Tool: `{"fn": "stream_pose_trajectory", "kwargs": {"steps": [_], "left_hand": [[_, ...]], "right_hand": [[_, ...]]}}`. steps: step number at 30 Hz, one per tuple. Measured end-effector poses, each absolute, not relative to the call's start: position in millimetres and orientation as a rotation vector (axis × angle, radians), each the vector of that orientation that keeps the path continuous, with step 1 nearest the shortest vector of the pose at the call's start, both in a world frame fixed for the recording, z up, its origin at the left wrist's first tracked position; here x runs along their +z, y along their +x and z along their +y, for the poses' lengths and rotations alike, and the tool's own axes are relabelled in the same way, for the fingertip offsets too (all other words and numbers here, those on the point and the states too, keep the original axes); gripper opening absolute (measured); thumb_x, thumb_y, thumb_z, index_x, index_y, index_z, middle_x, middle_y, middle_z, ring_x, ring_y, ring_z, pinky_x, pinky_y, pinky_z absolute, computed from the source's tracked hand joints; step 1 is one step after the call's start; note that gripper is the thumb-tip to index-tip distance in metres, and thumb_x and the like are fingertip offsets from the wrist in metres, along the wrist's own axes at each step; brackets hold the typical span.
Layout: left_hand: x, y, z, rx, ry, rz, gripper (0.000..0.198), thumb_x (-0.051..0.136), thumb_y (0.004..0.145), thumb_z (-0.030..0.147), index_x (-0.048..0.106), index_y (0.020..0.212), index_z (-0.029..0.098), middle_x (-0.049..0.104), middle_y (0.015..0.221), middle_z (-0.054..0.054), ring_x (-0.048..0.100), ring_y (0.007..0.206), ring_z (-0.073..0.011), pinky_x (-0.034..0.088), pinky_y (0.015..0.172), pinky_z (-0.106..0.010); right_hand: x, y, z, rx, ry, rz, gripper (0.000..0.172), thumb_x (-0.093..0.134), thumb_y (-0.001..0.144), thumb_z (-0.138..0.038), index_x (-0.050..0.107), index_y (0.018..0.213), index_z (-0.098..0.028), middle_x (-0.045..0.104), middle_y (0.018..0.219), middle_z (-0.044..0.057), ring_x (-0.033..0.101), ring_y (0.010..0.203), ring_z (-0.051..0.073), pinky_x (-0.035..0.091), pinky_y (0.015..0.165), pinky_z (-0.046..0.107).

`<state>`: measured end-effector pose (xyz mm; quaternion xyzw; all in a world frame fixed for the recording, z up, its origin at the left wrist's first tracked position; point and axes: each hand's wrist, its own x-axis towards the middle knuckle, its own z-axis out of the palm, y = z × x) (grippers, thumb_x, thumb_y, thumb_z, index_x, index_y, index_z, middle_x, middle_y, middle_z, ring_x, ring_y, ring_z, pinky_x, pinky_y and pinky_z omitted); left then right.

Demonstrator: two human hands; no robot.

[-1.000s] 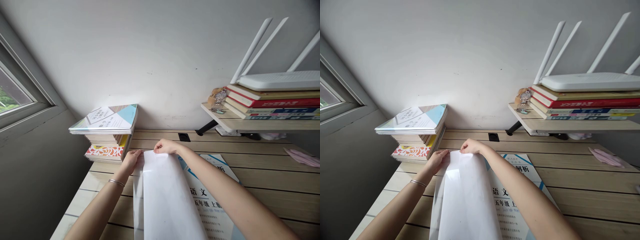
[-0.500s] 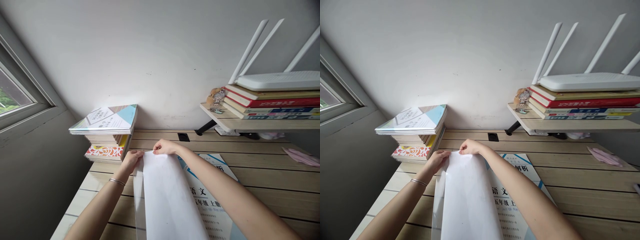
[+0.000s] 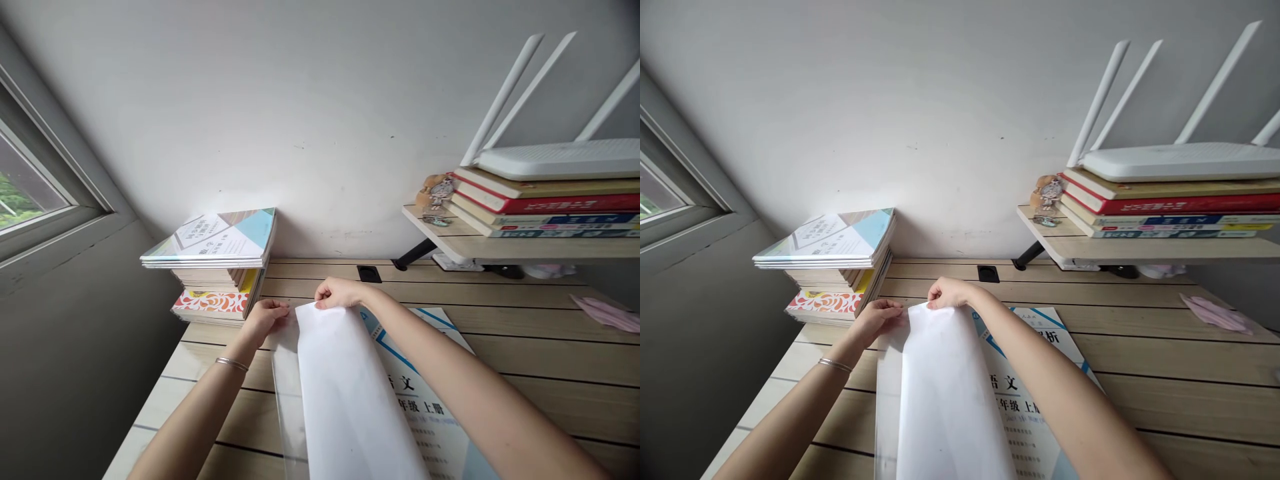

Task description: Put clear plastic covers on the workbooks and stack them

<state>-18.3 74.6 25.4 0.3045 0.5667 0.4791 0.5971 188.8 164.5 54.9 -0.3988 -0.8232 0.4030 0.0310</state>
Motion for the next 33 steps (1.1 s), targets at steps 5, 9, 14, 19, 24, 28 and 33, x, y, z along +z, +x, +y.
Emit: {"fn": "stream_pose_trajectory", "kwargs": {"steps": [5,9,14,19,24,28,33], "left_hand": [[27,-22,83,0.923,1.032,1.422,0.032,0.066,0.061,0.006,0.068,0.092,0.015,0.064,0.065,0.001,0.056,0.049,-0.009,0.042,0.049,-0.02],[30,-23,89,0.763,1.224,1.428,0.039,0.061,0.061,0.004,0.069,0.097,0.015,0.058,0.059,0.004,0.051,0.049,-0.0071,0.041,0.051,-0.02],[35,-16,89,0.603,1.35,1.494,0.051,0.057,0.059,0.0,0.067,0.106,0.016,0.057,0.058,0.005,0.05,0.049,-0.0081,0.041,0.052,-0.02],[36,-10,87,0.585,1.441,1.549,0.042,0.056,0.063,0.004,0.067,0.102,0.014,0.057,0.058,0.004,0.053,0.053,-0.0097,0.041,0.055,-0.021],[33,-7,87,0.586,1.592,1.55,0.024,0.058,0.068,0.013,0.069,0.089,0.013,0.06,0.055,0.003,0.056,0.053,-0.0118,0.041,0.058,-0.023],[30,-10,85,0.62,1.554,1.519,0.028,0.056,0.066,0.011,0.067,0.091,0.013,0.06,0.055,0.003,0.057,0.054,-0.012,0.043,0.059,-0.023],[28,-14,82,0.607,1.585,1.514,0.038,0.054,0.063,0.009,0.067,0.099,0.015,0.059,0.054,0.004,0.058,0.057,-0.0125,0.042,0.058,-0.022]], "right_hand": [[59,190,159,1.199,-1.251,-2.566,0.018,0.064,0.068,-0.032,0.069,0.076,-0.016,0.063,0.072,0.001,0.05,0.063,0.011,0.036,0.055,0.021],[64,191,159,1.126,-1.259,-2.674,0.015,0.063,0.07,-0.029,0.068,0.075,-0.016,0.064,0.072,0.0,0.05,0.062,0.011,0.036,0.055,0.021],[68,194,157,0.944,-1.278,-2.768,0.012,0.061,0.072,-0.025,0.067,0.078,-0.017,0.066,0.081,0.002,0.054,0.069,0.013,0.036,0.057,0.022],[68,190,150,0.893,-1.359,-2.766,0.014,0.062,0.072,-0.029,0.069,0.08,-0.019,0.069,0.087,0.003,0.056,0.074,0.015,0.037,0.058,0.023],[64,182,147,0.942,-1.311,-2.723,0.019,0.064,0.071,-0.038,0.069,0.074,-0.02,0.067,0.077,0.0,0.054,0.067,0.014,0.036,0.056,0.023],[61,187,151,1.121,-1.294,-2.626,0.017,0.063,0.068,-0.035,0.066,0.069,-0.019,0.061,0.067,-0.002,0.048,0.06,0.011,0.034,0.052,0.022],[62,199,156,1.141,-1.334,-2.512,0.017,0.063,0.064,-0.034,0.061,0.064,-0.017,0.054,0.061,-0.004,0.045,0.057,0.01,0.033,0.051,0.022]]}}
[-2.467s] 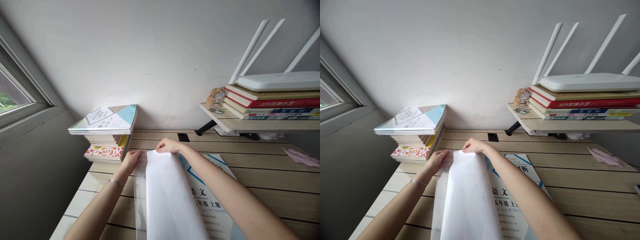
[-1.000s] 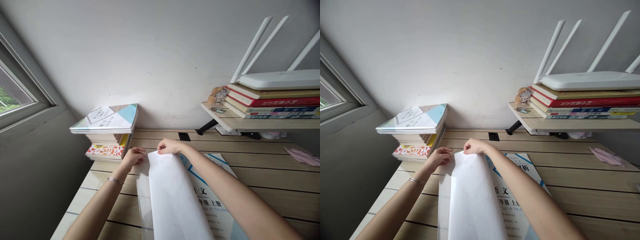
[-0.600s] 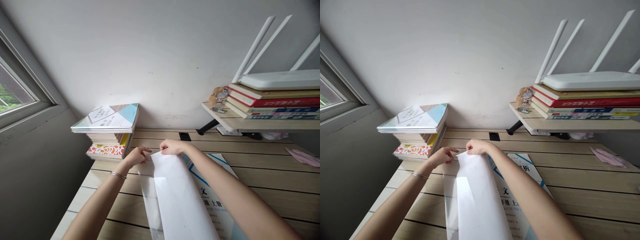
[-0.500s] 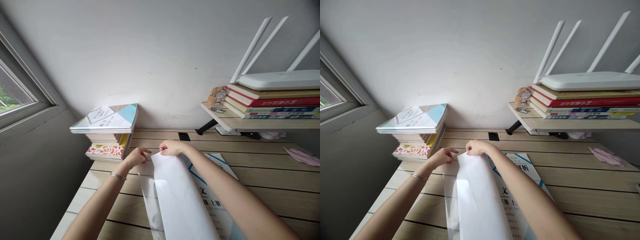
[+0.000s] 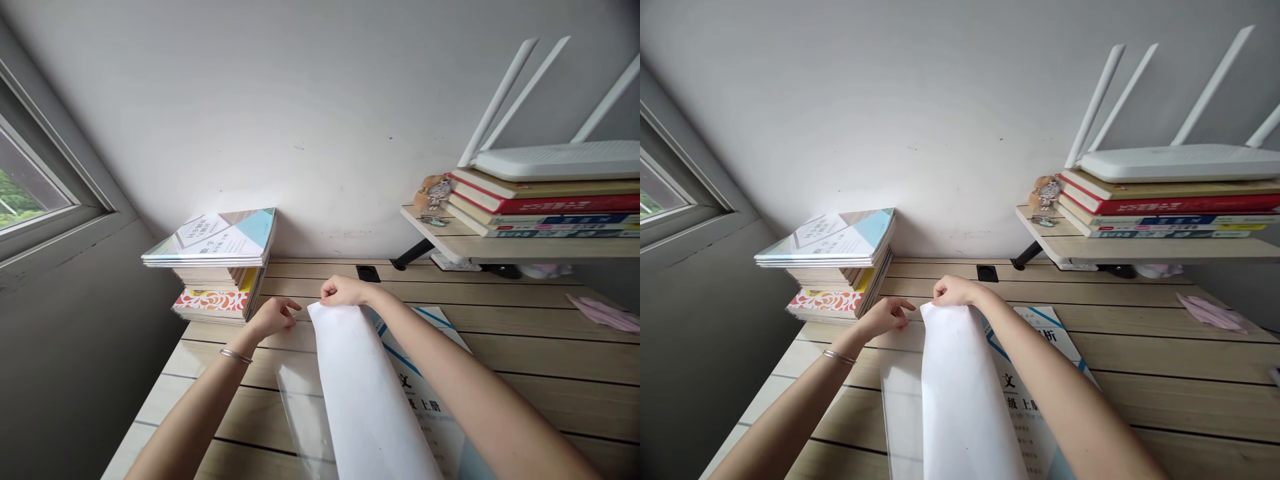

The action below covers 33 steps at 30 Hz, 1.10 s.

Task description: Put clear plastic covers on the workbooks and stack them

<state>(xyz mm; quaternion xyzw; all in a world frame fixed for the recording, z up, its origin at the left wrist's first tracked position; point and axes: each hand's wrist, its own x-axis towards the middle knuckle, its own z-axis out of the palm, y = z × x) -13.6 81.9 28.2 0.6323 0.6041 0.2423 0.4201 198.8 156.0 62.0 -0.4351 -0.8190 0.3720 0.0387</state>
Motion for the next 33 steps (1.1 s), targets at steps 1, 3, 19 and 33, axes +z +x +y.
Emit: {"fn": "stream_pose_trajectory", "kwargs": {"steps": [1,3,19,33], "left_hand": [[29,-13,82,0.605,1.583,1.506,0.04,0.054,0.064,0.009,0.066,0.102,0.015,0.059,0.056,0.004,0.058,0.057,-0.0123,0.042,0.059,-0.022],[30,-10,82,0.622,1.557,1.47,0.04,0.057,0.067,0.013,0.065,0.106,0.016,0.062,0.062,0.003,0.058,0.054,-0.0111,0.043,0.059,-0.022],[35,5,86,0.719,1.558,1.559,0.009,0.06,0.072,0.022,0.058,0.066,0.015,0.066,0.067,0.0,0.056,0.045,-0.0086,0.041,0.052,-0.021],[24,0,86,0.73,1.565,1.6,0.008,0.063,0.069,0.019,0.059,0.062,0.016,0.065,0.06,0.0,0.064,0.054,-0.0136,0.042,0.053,-0.021]], "right_hand": [[63,200,156,1.154,-1.291,-2.502,0.018,0.062,0.064,-0.035,0.061,0.064,-0.017,0.054,0.061,-0.004,0.045,0.057,0.009,0.033,0.052,0.022],[63,200,155,1.173,-1.217,-2.501,0.02,0.062,0.065,-0.037,0.061,0.065,-0.017,0.054,0.061,-0.004,0.044,0.057,0.009,0.032,0.052,0.022],[69,186,142,0.925,-1.207,-2.631,0.022,0.062,0.072,-0.039,0.071,0.081,-0.022,0.069,0.081,0.001,0.058,0.072,0.015,0.038,0.059,0.023],[59,170,132,0.717,-1.215,-2.627,0.015,0.06,0.07,-0.029,0.074,0.075,-0.026,0.072,0.078,-0.001,0.06,0.071,0.016,0.037,0.057,0.023]]}}
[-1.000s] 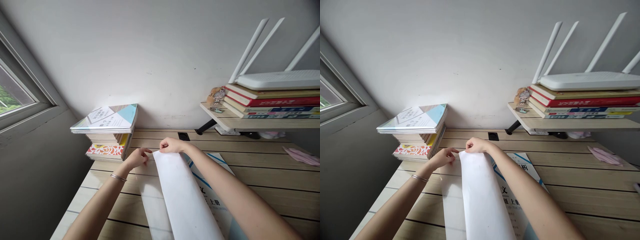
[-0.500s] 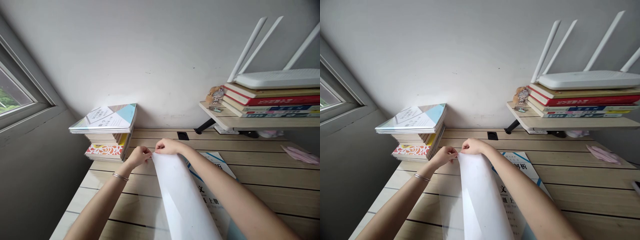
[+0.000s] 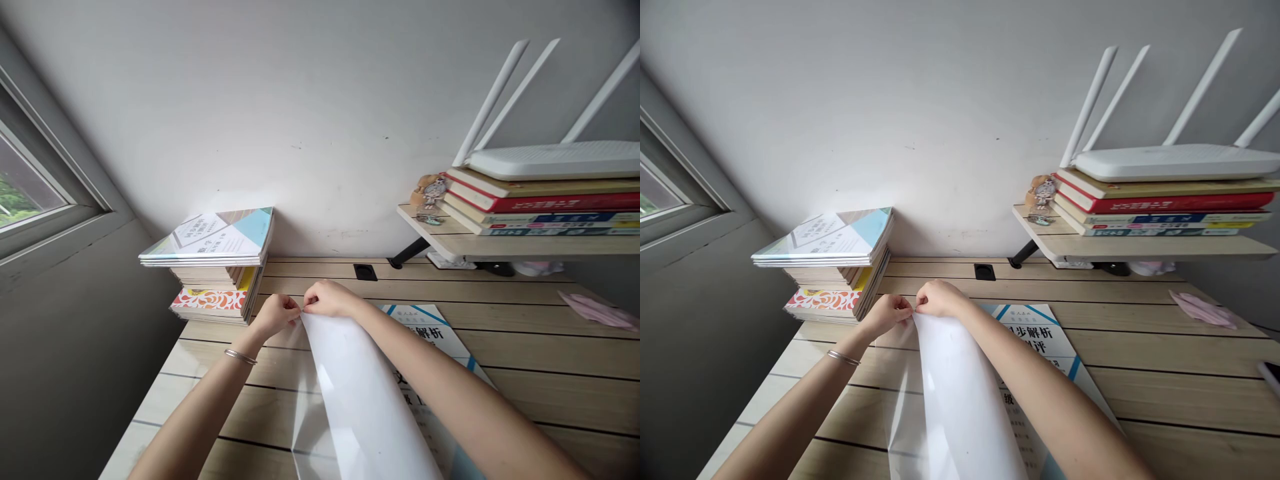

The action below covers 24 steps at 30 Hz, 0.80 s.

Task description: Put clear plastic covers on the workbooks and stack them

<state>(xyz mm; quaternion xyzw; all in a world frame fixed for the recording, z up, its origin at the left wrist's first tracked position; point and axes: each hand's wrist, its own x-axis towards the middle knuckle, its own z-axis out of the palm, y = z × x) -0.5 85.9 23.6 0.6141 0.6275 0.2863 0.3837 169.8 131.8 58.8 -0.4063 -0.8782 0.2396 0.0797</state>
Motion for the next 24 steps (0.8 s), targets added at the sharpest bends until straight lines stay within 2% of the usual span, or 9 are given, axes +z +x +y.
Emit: {"fn": "stream_pose_trajectory", "kwargs": {"steps": [4,8,11,13,15,18,21,24], "left_hand": [[24,-4,84,0.699,1.533,1.558,0.01,0.067,0.068,0.02,0.057,0.069,0.016,0.065,0.062,0.001,0.063,0.051,-0.0126,0.041,0.051,-0.02],[29,-19,82,0.462,1.444,1.46,0.022,0.076,0.057,0.018,0.058,0.07,0.015,0.063,0.054,0.002,0.059,0.046,-0.0131,0.041,0.048,-0.022],[33,-34,75,0.504,1.295,1.353,0.023,0.078,0.057,0.022,0.062,0.071,0.014,0.069,0.065,-0.003,0.06,0.052,-0.0127,0.045,0.054,-0.023],[32,-40,64,0.678,1.072,1.222,0.028,0.077,0.062,0.028,0.065,0.082,0.014,0.072,0.082,-0.008,0.064,0.062,-0.0137,0.048,0.062,-0.025],[27,-39,49,0.854,0.846,1.036,0.037,0.074,0.069,0.035,0.065,0.098,0.014,0.069,0.105,-0.013,0.067,0.083,-0.0199,0.05,0.074,-0.031],[15,-25,26,0.983,0.651,0.776,0.048,0.069,0.075,0.033,0.059,0.119,0.017,0.054,0.132,-0.016,0.054,0.118,-0.029,0.046,0.09,-0.039],[6,-5,13,1.032,0.545,0.674,0.055,0.066,0.08,0.029,0.048,0.131,0.022,0.047,0.139,-0.015,0.045,0.127,-0.0296,0.044,0.092,-0.04],[6,8,11,1.094,0.486,0.621,0.049,0.062,0.084,0.032,0.049,0.131,0.025,0.041,0.145,-0.012,0.041,0.13,-0.0306,0.045,0.092,-0.044]], "right_hand": [[56,170,129,0.691,-1.21,-2.62,0.015,0.06,0.069,-0.029,0.073,0.075,-0.026,0.071,0.076,-0.001,0.06,0.07,0.015,0.036,0.056,0.023],[56,176,129,0.738,-1.238,-2.591,0.014,0.059,0.069,-0.027,0.072,0.072,-0.024,0.071,0.075,-0.001,0.058,0.066,0.014,0.036,0.054,0.023],[57,181,130,0.827,-1.249,-2.533,0.014,0.059,0.069,-0.027,0.072,0.072,-0.023,0.071,0.076,-0.001,0.059,0.067,0.014,0.037,0.055,0.022],[57,183,131,0.866,-1.267,-2.483,0.014,0.059,0.069,-0.026,0.072,0.073,-0.023,0.071,0.076,-0.001,0.059,0.068,0.014,0.038,0.055,0.022],[56,185,133,0.892,-1.279,-2.434,0.014,0.059,0.07,-0.026,0.072,0.073,-0.022,0.071,0.076,0.0,0.06,0.068,0.014,0.039,0.056,0.022],[52,186,134,0.895,-1.276,-2.39,0.015,0.06,0.072,-0.03,0.071,0.073,-0.02,0.071,0.075,0.001,0.06,0.068,0.014,0.039,0.056,0.022],[50,187,133,0.857,-1.267,-2.374,0.019,0.06,0.073,-0.035,0.071,0.073,-0.02,0.07,0.074,0.002,0.059,0.067,0.014,0.038,0.056,0.023],[48,187,131,0.853,-1.268,-2.346,0.019,0.059,0.074,-0.035,0.071,0.073,-0.02,0.07,0.074,0.001,0.059,0.067,0.014,0.038,0.057,0.023]]}}
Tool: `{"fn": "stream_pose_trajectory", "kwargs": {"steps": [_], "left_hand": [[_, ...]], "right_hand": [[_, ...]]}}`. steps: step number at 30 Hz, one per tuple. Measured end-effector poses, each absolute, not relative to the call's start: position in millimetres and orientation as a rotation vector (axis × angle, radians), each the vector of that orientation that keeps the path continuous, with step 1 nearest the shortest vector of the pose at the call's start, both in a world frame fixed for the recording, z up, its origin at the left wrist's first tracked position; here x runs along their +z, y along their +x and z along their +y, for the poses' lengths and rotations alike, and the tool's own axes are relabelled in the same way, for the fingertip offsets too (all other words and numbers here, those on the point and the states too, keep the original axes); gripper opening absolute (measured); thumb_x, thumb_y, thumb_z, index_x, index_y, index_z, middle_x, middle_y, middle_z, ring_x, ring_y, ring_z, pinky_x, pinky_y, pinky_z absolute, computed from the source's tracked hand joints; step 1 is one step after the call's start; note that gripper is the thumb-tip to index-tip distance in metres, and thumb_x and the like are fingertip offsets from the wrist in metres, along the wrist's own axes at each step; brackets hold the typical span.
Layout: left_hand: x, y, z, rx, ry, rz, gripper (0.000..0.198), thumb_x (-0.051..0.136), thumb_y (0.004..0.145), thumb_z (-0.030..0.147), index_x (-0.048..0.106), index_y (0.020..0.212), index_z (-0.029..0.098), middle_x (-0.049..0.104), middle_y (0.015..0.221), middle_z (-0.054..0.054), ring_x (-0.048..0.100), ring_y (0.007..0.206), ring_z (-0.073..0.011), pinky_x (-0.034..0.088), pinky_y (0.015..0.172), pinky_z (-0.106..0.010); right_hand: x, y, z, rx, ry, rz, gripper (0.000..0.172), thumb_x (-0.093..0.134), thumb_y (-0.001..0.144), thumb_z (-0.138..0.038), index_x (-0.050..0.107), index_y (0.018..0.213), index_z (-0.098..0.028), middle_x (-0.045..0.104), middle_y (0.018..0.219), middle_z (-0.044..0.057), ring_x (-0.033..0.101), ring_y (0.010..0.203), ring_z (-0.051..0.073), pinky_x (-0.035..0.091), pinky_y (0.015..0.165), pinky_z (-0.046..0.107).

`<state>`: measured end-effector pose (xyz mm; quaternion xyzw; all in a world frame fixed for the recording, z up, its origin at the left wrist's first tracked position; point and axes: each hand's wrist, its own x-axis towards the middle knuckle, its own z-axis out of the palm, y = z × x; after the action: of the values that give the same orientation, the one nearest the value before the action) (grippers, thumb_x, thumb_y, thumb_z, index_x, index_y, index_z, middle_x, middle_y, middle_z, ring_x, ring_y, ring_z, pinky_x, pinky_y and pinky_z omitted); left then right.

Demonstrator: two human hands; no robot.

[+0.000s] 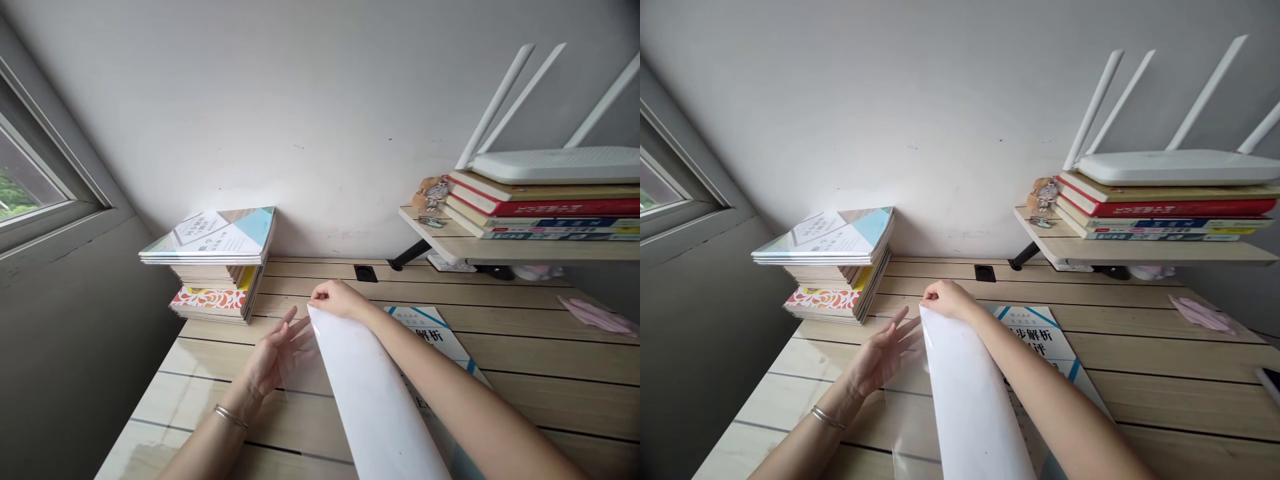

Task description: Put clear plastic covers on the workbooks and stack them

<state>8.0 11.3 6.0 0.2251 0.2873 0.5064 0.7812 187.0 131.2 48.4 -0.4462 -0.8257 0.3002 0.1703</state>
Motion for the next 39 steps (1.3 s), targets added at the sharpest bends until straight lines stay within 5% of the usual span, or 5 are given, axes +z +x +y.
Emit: {"fn": "stream_pose_trajectory", "kwargs": {"steps": [13,19,25,33,39], "left_hand": [[4,6,11,1.196,0.417,0.531,0.037,0.057,0.086,0.031,0.057,0.123,0.026,0.038,0.147,-0.006,0.031,0.136,-0.0281,0.035,0.106,-0.048],[8,10,9,1.246,0.403,0.501,0.055,0.056,0.088,0.031,0.039,0.139,0.02,0.047,0.139,-0.015,0.041,0.131,-0.0279,0.028,0.111,-0.044],[12,17,6,1.283,0.456,0.668,0.082,0.061,0.067,0.001,0.026,0.141,0.009,0.058,0.125,-0.021,0.055,0.118,-0.0287,0.035,0.104,-0.04],[20,30,10,1.256,0.584,1.28,0.044,0.055,0.069,0.004,0.055,0.111,0.015,0.068,0.108,-0.012,0.068,0.084,-0.0173,0.043,0.066,-0.023],[27,37,28,1.186,0.579,1.453,0.016,0.065,0.069,0.012,0.05,0.072,0.016,0.068,0.068,-0.004,0.057,0.047,-0.008,0.037,0.048,-0.019]], "right_hand": [[59,183,136,1.171,-1.219,-2.346,0.014,0.062,0.068,-0.023,0.071,0.076,-0.016,0.068,0.073,0.001,0.058,0.066,0.013,0.042,0.058,0.021],[64,178,140,1.267,-1.34,-2.346,0.013,0.067,0.064,-0.019,0.071,0.076,-0.015,0.067,0.071,0.001,0.057,0.063,0.012,0.041,0.054,0.02],[58,175,138,1.129,-1.329,-2.441,0.01,0.064,0.067,-0.02,0.07,0.075,-0.017,0.069,0.074,0.001,0.059,0.066,0.013,0.041,0.055,0.021],[53,175,131,0.954,-1.282,-2.416,0.009,0.059,0.071,-0.016,0.067,0.073,-0.017,0.069,0.076,0.002,0.06,0.07,0.014,0.042,0.06,0.022],[58,172,128,0.84,-1.302,-2.413,0.009,0.057,0.074,-0.016,0.066,0.072,-0.019,0.069,0.075,0.002,0.06,0.07,0.015,0.042,0.062,0.023]]}}
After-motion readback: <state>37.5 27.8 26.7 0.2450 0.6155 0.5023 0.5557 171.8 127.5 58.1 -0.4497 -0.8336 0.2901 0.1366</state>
